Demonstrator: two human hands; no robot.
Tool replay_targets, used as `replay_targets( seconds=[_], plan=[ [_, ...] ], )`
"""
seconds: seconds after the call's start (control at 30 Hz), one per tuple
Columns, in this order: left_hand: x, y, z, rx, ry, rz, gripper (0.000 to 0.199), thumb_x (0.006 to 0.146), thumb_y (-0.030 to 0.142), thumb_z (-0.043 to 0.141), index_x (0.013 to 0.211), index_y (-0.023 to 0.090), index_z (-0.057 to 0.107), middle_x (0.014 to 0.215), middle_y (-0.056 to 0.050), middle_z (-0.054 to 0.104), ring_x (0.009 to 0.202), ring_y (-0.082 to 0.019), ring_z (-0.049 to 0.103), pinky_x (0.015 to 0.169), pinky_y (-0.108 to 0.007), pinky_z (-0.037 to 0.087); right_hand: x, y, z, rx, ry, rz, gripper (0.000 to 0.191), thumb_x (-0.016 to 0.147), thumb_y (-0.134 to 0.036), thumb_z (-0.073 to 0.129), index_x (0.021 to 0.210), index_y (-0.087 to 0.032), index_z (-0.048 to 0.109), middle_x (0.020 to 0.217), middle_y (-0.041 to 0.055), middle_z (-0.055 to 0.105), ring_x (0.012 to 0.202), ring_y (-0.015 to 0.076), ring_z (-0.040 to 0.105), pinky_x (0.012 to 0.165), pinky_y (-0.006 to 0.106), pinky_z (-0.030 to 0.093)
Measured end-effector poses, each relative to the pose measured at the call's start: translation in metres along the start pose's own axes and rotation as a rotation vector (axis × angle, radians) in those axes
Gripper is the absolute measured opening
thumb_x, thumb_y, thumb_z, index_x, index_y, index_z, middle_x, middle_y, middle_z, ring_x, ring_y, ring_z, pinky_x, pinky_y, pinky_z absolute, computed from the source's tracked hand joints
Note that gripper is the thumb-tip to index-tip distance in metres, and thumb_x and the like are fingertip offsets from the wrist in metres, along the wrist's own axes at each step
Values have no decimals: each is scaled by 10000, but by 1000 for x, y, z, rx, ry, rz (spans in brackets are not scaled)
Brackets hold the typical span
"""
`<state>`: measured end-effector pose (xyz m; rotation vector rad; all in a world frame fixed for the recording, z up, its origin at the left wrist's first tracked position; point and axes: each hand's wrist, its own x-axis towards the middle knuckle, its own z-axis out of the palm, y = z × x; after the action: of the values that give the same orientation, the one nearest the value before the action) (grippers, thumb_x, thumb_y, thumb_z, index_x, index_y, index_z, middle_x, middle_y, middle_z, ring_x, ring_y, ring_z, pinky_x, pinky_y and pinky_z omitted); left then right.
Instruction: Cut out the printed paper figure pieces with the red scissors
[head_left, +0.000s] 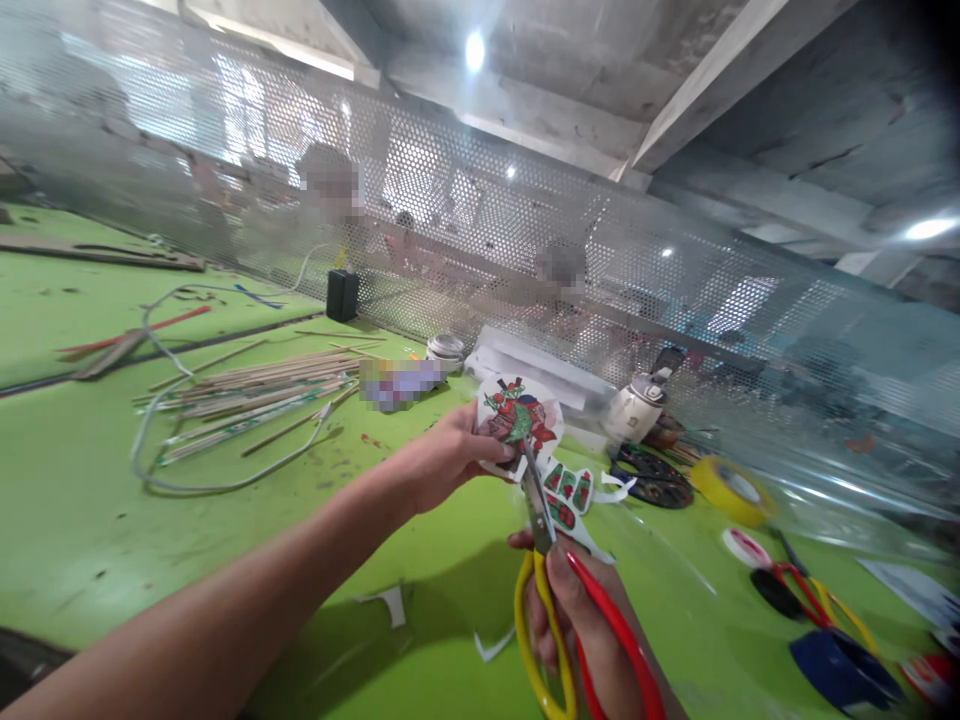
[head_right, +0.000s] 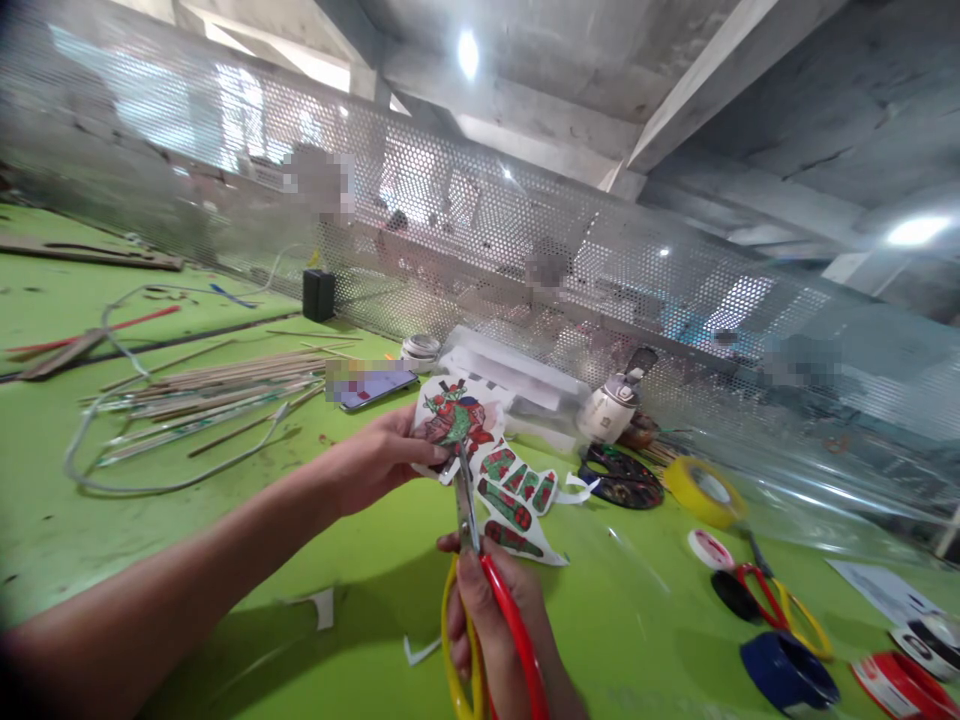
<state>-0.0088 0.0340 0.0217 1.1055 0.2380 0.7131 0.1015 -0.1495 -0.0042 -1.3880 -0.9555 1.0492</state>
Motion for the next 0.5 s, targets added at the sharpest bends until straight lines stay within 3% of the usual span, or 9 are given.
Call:
replay_targets(
  seconds=[0.5],
  plan=[
    [1,-4,1,-56,41,-31,282,649,40,708,911,85,613,874,-116,692,718,-171,641,683,-289,527,16,-7,-4,15,-25,22,308,933,-315,585,1204,-170,576,1187,88,617,975,233,638,794,427,560]
  ],
)
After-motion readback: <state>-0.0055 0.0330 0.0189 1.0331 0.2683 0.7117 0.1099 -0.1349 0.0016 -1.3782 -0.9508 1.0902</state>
